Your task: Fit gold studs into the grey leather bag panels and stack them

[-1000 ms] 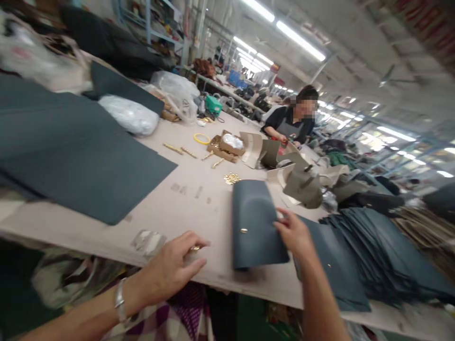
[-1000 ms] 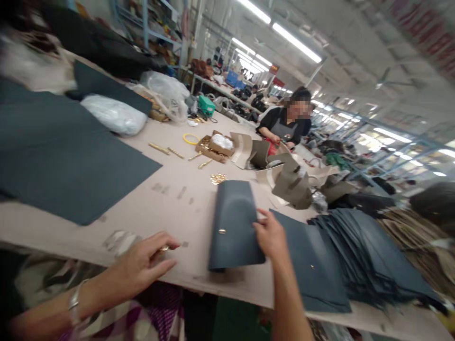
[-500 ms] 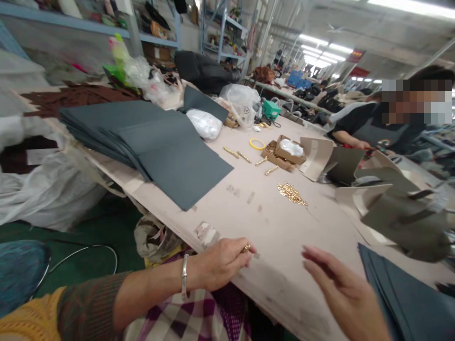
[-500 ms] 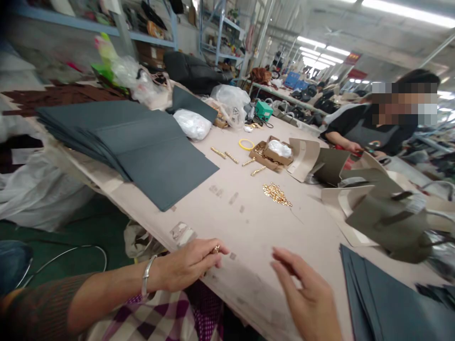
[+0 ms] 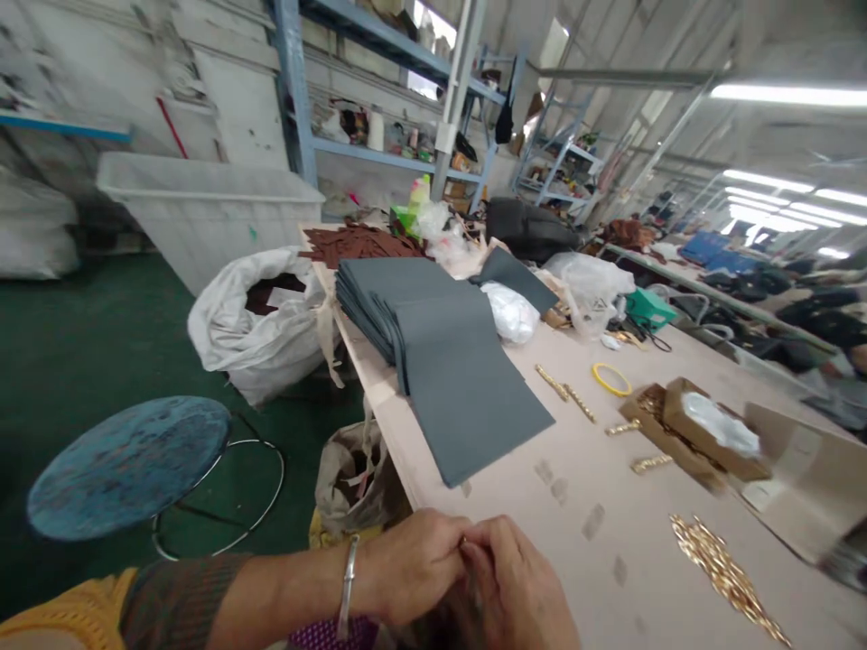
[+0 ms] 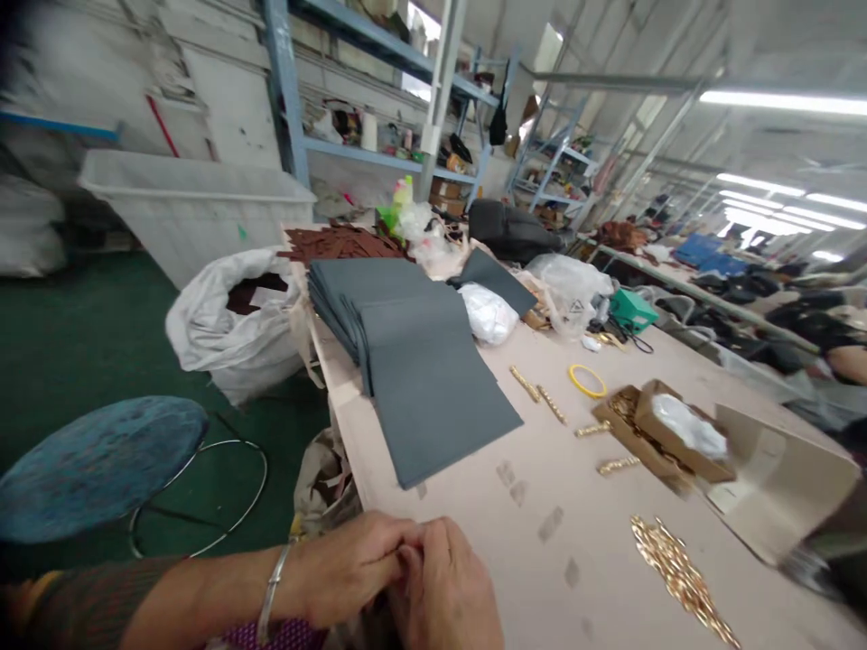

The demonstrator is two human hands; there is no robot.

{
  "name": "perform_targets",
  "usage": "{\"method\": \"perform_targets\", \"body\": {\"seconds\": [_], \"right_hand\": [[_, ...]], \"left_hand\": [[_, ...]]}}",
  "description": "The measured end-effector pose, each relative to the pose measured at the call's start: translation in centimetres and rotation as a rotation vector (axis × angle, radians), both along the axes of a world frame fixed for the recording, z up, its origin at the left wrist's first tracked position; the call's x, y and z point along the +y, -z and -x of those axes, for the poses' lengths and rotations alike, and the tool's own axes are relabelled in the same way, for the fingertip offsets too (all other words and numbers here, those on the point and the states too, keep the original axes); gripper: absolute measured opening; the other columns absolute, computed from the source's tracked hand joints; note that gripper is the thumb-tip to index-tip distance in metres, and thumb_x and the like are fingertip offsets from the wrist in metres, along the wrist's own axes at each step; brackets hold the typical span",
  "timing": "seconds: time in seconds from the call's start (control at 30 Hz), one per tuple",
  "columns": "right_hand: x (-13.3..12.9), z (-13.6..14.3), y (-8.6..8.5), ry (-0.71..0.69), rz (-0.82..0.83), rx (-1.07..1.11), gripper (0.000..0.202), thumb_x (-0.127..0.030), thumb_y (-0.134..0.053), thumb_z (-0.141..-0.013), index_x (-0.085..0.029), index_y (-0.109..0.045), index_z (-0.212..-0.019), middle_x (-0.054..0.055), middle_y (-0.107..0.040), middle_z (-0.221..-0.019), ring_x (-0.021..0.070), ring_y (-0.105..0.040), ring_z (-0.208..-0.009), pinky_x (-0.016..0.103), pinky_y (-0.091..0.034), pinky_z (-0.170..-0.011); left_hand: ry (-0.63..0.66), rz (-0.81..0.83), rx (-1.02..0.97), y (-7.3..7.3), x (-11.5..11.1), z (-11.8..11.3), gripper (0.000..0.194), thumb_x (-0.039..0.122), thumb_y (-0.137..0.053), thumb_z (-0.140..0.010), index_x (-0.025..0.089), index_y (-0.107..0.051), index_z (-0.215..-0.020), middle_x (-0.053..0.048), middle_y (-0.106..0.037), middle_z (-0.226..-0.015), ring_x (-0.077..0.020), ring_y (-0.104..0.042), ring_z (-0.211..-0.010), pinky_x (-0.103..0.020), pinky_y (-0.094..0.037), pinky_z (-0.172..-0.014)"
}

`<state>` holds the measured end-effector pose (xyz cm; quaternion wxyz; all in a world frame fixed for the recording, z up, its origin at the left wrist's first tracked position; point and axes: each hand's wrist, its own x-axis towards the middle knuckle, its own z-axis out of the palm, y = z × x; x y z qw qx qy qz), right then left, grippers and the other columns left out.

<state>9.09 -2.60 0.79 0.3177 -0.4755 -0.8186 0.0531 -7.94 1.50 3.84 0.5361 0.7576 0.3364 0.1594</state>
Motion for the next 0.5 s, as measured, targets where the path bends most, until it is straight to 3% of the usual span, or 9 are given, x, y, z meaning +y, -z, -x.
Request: {"method": "perform_targets", "body": {"seconds": [0.1, 0.27, 0.4, 0.5], "right_hand": [[2.5, 1.8, -0.4, -0.003, 0.063, 0.044, 0.014, -0.023, -0.046, -0.091, -0.022, -0.057, -0.083, 0.001, -0.064, -0.07, 0.0149, -0.063, -0.06, 0.022, -0.047, -0.055], [9.1, 2.3, -1.4, 0.242, 0.17, 0.209, 0.022, -0.033, -0.045, -0.092, -0.019, -0.061, -0.092, 0.004, -0.07, -0.079, 0.016, -0.065, -0.064, 0.025, -0.048, -0.061], [13.2, 1.9, 0.0, 0.294, 0.093, 0.0, 0.023, -0.025, -0.043, -0.09, -0.018, -0.066, -0.09, 0.008, -0.072, -0.088, 0.0226, -0.066, -0.081, 0.033, -0.047, -0.075], [12.5, 1.3, 0.4, 0.259, 0.078, -0.208, 0.023, -0.019, -0.043, -0.089, -0.018, -0.065, -0.083, 0.009, -0.071, -0.081, 0.0241, -0.063, -0.079, 0.033, -0.045, -0.072]], "left_hand": [[-0.151, 0.081, -0.019, 0.3, 0.7, 2.1, 0.024, 0.024, -0.04, -0.086, 0.018, -0.063, -0.088, 0.002, -0.06, -0.068, -0.0128, -0.054, -0.057, -0.023, -0.041, -0.057], [-0.365, 0.246, -0.117, 1.4, 2.2, 4.2, 0.036, 0.033, -0.038, -0.086, 0.017, -0.056, -0.112, -0.001, -0.065, -0.082, -0.0089, -0.051, -0.052, -0.021, -0.04, -0.051], [-0.528, 0.305, -0.117, 2.1, 3.1, 5.2, 0.04, 0.036, -0.045, -0.081, 0.015, -0.052, -0.114, 0.002, -0.06, -0.069, -0.0072, -0.043, -0.044, -0.019, -0.033, -0.044], [-0.557, 0.332, -0.079, 2.5, 2.9, 6.3, 0.034, 0.044, -0.052, -0.08, 0.015, -0.058, -0.097, 0.002, -0.061, -0.068, -0.0071, -0.04, -0.043, -0.019, -0.028, -0.039]]}}
